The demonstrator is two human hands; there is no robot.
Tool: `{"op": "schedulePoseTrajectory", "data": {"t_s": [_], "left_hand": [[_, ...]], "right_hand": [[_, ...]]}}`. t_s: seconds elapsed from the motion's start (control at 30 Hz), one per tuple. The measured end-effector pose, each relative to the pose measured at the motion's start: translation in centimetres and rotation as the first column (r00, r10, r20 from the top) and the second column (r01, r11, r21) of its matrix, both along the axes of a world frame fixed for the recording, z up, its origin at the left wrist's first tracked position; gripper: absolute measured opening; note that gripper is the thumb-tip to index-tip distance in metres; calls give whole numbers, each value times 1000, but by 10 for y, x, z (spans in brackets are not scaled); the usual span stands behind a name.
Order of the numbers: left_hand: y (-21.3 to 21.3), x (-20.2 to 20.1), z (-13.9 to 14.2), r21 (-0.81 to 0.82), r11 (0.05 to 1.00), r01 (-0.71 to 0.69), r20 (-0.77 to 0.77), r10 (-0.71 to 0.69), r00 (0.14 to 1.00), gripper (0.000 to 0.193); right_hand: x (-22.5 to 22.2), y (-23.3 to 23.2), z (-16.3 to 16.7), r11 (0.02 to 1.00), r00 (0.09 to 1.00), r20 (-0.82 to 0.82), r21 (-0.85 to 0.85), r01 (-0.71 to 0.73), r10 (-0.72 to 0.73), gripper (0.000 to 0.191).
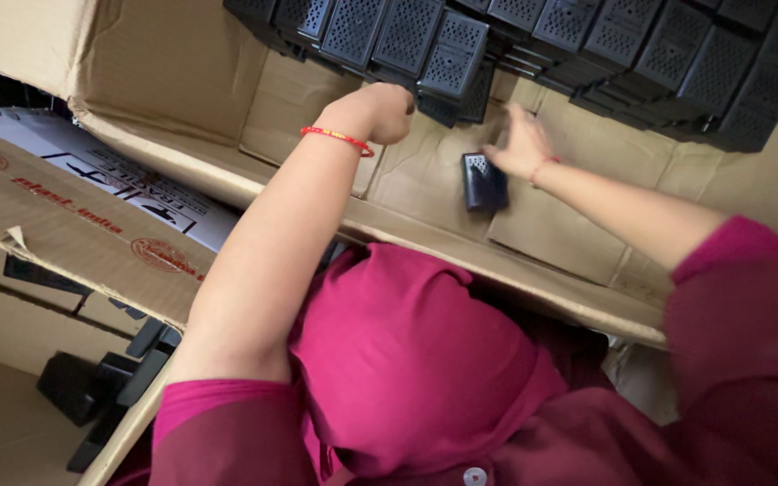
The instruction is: The person sits on the floor among large piles of black plastic parts and cardboard boxes. They pick parts one at a time from a box and the surrounding pile, turn them over, fit two pieces together by pressing them with both hands, and place completed pieces back into the box.
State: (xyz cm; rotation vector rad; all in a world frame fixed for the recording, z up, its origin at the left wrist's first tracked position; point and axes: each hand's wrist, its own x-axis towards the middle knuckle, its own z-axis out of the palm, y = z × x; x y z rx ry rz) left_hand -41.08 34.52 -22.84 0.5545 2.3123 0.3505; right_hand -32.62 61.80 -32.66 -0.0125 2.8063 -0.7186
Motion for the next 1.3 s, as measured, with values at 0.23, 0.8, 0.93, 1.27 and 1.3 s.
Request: {"op": "schedulePoseTrajectory", "data": {"t_s": [0.23, 0.8, 0.93, 1.27, 1.3], "left_hand": [[14, -6, -18, 67, 993, 97, -35, -95, 995, 48], [4, -6, -13, 108, 994, 24, -10, -23, 1000, 48], [5, -6, -10, 87, 996, 15, -11, -14, 1000, 43], [2, -6, -20, 132, 991, 19, -25, -16, 1000, 38], [2, -7, -20, 140, 990, 21, -33, -17, 999, 38]], "right_hand": [[-21, -78, 17, 971, 972, -32, 56, 234, -233, 151], [-24, -75, -5, 834, 893, 80, -329, 443, -443, 103], [0, -79, 4, 786, 875, 452, -472, 400, -174, 37], [-32, -74, 2, 569, 922, 382, -744, 350, -67, 33], [-31, -74, 1, 595, 926, 374, -734, 327, -47, 36]]}}
